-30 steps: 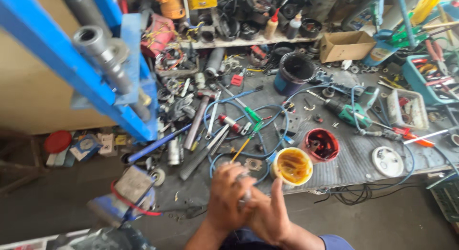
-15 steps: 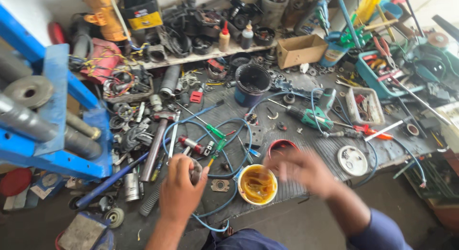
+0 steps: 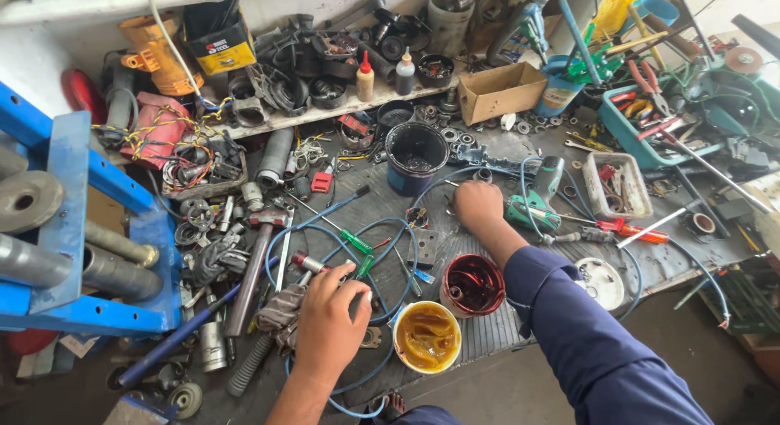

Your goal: The person cleans a cylindrical metal part with a cloth, applies a yellowish paste from a container, and then uses a screwdriver to tighten a screw on the part. The person handles the part and tools directly with their hands.

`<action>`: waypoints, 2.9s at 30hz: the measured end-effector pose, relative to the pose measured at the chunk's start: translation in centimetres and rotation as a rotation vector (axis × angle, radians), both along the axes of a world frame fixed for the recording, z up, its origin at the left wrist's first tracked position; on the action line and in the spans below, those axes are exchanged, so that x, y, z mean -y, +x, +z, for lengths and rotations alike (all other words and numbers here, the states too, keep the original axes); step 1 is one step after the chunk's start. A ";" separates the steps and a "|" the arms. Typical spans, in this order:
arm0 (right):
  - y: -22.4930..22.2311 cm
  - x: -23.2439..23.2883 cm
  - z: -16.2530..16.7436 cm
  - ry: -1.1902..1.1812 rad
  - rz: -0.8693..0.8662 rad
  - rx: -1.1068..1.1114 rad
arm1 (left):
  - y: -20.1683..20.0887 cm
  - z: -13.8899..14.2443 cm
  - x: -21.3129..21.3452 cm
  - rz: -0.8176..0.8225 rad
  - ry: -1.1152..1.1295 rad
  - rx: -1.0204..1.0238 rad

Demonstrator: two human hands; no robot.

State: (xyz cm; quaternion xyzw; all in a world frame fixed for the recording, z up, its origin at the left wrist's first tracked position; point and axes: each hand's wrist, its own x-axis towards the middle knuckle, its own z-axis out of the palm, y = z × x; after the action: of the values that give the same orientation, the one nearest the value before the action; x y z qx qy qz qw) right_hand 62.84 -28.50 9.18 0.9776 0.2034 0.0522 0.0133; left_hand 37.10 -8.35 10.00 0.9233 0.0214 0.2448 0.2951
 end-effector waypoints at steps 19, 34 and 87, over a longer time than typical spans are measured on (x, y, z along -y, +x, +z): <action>-7.1 -2.0 4.8 0.656 0.625 -0.347 | 9.2 -3.6 4.0 -0.186 -1.640 -0.224; 0.5 4.0 2.3 0.132 -0.016 -0.146 | 2.7 -5.0 -1.8 0.140 -1.490 -0.159; -5.3 0.2 -1.8 0.552 -0.115 -0.060 | -27.5 5.1 -1.4 -0.149 -0.026 0.253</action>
State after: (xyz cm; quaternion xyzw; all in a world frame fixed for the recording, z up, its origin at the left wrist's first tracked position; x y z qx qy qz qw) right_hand 57.51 -28.67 7.35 0.9554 0.1259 0.0759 -0.2562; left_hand 9.61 -6.92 15.11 0.8803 -0.0814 0.3363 0.3246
